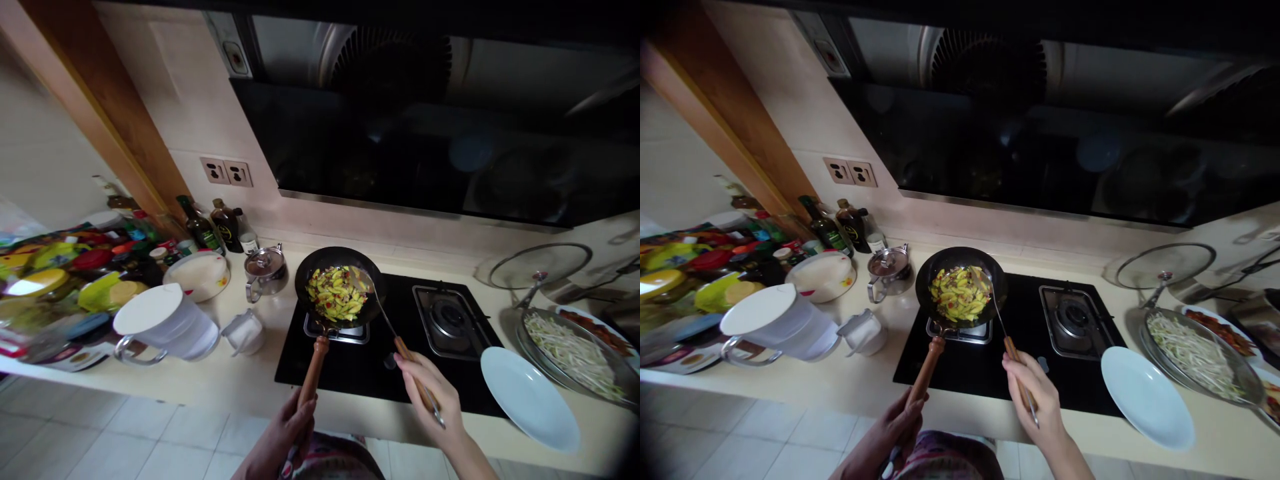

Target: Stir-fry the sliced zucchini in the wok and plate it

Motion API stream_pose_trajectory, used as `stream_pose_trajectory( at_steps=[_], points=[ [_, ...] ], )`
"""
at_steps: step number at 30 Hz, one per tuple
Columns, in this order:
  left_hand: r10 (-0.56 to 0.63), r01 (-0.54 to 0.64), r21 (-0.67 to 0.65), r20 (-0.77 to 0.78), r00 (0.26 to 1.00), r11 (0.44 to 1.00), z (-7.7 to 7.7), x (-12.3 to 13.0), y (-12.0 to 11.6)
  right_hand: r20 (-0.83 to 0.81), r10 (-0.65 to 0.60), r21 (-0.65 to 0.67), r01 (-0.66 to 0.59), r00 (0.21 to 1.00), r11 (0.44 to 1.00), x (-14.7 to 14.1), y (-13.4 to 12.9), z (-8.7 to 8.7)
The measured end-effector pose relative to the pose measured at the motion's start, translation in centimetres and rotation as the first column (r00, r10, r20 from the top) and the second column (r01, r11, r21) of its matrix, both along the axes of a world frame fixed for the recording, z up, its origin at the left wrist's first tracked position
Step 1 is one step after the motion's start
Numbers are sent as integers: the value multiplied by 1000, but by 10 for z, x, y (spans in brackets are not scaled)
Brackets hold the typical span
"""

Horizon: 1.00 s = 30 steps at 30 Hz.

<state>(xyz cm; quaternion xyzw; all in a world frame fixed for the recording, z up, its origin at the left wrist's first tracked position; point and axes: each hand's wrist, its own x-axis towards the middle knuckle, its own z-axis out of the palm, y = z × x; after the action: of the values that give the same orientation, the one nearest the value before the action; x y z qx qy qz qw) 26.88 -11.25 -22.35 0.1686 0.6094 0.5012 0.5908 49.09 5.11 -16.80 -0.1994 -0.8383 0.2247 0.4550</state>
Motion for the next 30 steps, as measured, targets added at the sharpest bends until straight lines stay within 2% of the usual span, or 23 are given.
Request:
stream_pose_trajectory(
  at_steps=[6, 12, 21, 26, 30],
  points=[
    [3, -3, 1, 10, 1000, 1000, -5, 0, 0, 58, 53, -6, -53, 997, 999, 0, 16, -8],
    [-9, 9, -2, 3, 1000, 1000, -11, -1, 1, 54, 33, -25, -32, 998, 999, 6, 22, -16],
    [5, -4, -15, 38, 999, 1000, -4, -1, 0, 9, 39, -4, -39, 999, 999, -4, 15, -11],
    [2, -2, 1, 32, 999, 1000, -3, -1, -1, 46, 51, -46, -49, 998, 998, -2, 22, -25],
    [-4, 3, 22, 41, 999, 1000, -3, -2, -3, 32, 45, -57, -43, 998, 997, 10, 13, -39]
  ],
)
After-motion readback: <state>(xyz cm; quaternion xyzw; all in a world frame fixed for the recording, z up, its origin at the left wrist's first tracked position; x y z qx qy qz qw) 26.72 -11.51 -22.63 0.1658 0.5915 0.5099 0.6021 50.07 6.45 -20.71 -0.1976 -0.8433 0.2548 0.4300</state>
